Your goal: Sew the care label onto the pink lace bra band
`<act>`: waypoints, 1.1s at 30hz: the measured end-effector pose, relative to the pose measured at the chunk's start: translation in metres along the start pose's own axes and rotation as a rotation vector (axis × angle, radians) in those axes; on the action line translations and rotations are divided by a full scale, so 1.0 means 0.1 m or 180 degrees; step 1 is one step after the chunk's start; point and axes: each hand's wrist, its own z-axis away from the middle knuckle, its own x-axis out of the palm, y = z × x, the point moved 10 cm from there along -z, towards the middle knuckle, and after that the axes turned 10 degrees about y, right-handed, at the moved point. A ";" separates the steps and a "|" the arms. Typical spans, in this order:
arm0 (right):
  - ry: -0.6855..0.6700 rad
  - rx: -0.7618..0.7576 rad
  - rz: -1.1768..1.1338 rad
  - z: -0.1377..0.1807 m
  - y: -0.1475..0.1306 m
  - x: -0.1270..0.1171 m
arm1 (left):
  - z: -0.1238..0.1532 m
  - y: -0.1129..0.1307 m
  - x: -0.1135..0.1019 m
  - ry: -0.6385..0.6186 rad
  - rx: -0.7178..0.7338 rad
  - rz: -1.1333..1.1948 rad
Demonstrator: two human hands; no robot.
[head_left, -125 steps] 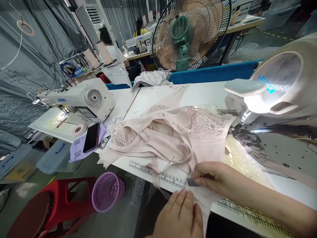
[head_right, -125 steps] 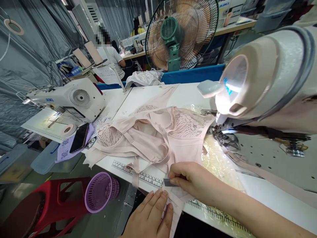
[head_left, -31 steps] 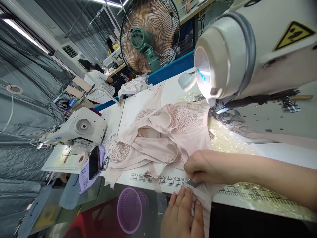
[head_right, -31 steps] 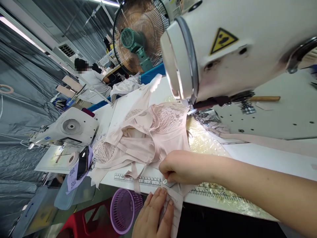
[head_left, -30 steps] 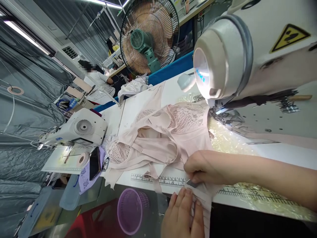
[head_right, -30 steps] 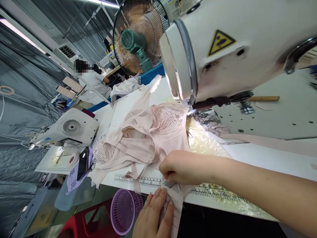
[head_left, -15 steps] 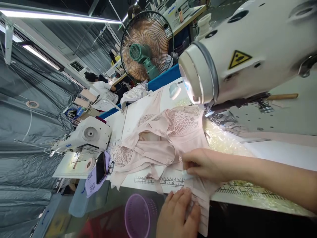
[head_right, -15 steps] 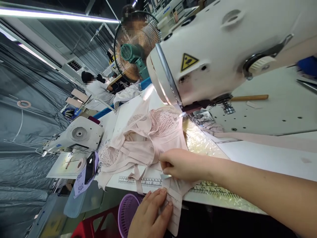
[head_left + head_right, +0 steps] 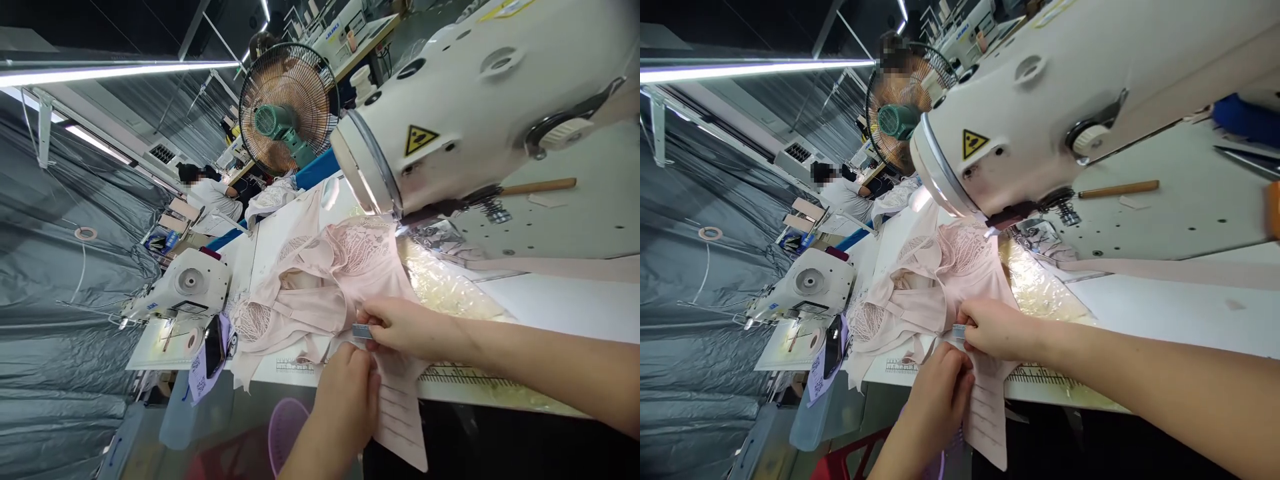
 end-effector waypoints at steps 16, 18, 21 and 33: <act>-0.0718 -0.0515 0.0585 0.06 -0.08 0.04 | 0.21 -0.04 -0.07 0.0906 0.0273 0.0157; -0.0690 -0.0562 0.0757 0.08 -0.10 0.06 | 0.24 -0.02 -0.07 0.1028 0.0381 0.0091; -0.0672 -0.0602 0.0990 0.10 -0.10 0.09 | 0.24 0.02 -0.09 0.1138 0.0532 0.0012; -0.0637 -0.0888 0.1366 0.14 -0.07 0.15 | 0.23 0.08 -0.13 0.1240 0.0820 -0.0076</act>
